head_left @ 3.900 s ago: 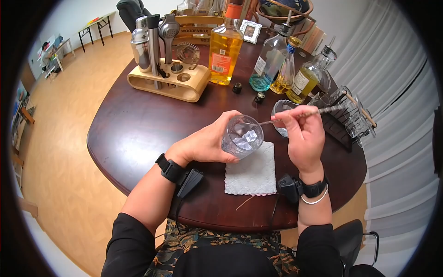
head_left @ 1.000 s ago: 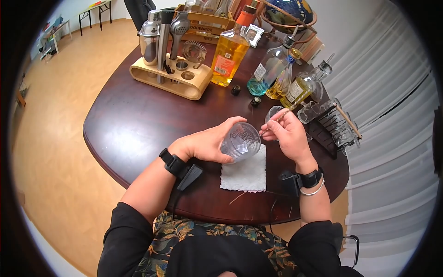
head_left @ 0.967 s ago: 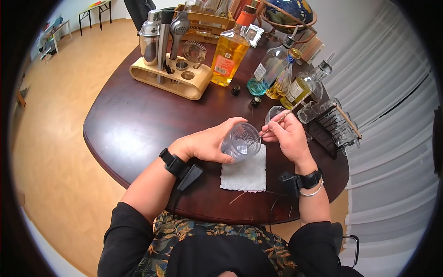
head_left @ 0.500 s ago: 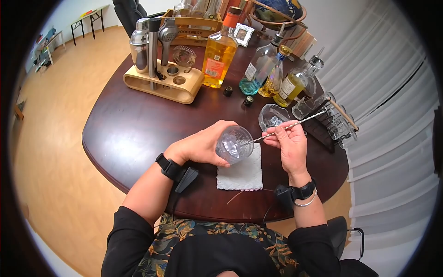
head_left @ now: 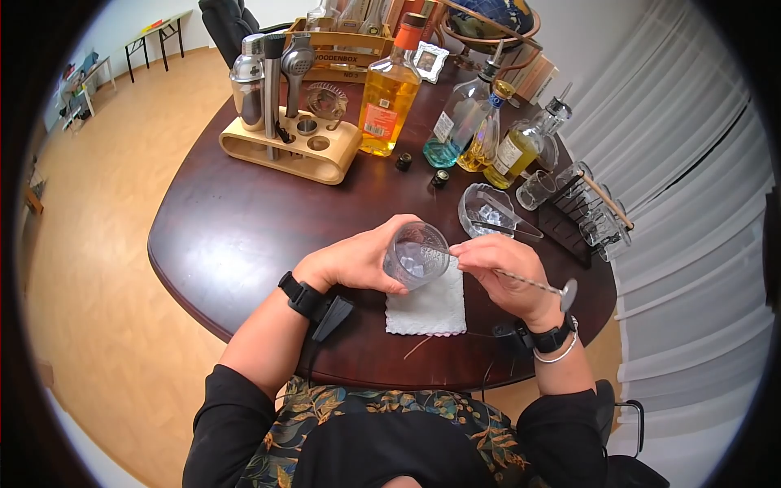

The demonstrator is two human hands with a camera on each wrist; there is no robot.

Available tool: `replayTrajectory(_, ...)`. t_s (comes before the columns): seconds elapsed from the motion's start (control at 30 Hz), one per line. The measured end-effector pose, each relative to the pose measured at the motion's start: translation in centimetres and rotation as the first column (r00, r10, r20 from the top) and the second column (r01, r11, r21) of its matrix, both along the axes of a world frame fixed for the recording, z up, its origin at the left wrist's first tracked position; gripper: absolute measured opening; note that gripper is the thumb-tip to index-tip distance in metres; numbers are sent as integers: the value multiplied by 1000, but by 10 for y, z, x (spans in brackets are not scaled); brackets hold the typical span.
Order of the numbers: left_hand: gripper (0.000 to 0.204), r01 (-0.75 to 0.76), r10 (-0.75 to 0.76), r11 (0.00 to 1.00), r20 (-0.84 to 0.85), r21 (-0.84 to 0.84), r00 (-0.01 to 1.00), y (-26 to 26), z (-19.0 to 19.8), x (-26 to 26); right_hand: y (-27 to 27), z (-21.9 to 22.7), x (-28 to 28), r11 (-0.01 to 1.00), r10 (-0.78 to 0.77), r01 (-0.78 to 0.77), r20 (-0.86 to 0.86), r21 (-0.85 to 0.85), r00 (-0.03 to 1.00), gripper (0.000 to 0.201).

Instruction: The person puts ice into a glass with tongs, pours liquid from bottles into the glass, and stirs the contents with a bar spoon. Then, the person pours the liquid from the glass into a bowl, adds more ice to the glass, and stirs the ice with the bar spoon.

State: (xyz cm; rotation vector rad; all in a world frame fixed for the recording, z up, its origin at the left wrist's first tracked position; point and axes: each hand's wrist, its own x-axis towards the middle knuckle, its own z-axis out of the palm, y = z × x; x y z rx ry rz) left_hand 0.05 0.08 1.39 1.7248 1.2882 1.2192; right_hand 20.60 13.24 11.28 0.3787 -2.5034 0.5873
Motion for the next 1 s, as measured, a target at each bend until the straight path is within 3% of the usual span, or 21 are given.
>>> replayTrajectory(0.13, 98, -1, 2, 999, 10, -41, 1000, -2, 4, 1, 6, -24, -15, 987, -93, 100, 57, -124, 994, 14)
replayTrajectory(0.17, 98, -13, 13, 998, 8, -61, 1000, -2, 4, 1, 7, -30, -18, 959, -115, 141, 114, -246, 987, 9)
replayTrajectory(0.23, 98, -29, 29, 998, -1, -47, 1000, -3, 3, 0, 5, -23, -22, 949, -162, 204, 184, -242, 969, 5)
replayTrajectory(0.43, 97, -5, 4, 1000, -36, -26, 999, -2, 5, 3, 6, -29, -31, 757, -230, 313, 214, -574, 949, 10)
replayTrajectory(0.57, 97, 25, -25, 1000, 8, -14, 1000, -1, 3, 2, -3, -16, -22, 733, -244, 309, 190, -606, 951, 8)
replayTrajectory(0.73, 96, 10, -10, 998, -1, -55, 1000, -3, 6, 3, -9, 1, -11, 813, -300, 301, 84, -499, 950, 7)
replayTrajectory(0.83, 97, -4, 3, 1000, -15, -28, 1000, -3, 4, 3, -9, 8, -4, 936, -288, 278, -15, -216, 957, 7)
replayTrajectory(0.9, 97, -6, 6, 1000, -32, 1, 999, -2, 3, 3, -9, 8, -8, 988, -123, 108, -136, -107, 983, 15)
replayTrajectory(1.0, 98, 7, -7, 1000, -32, 17, 999, -1, 1, 2, -7, 0, -16, 998, 47, -44, -91, 35, 995, 18)
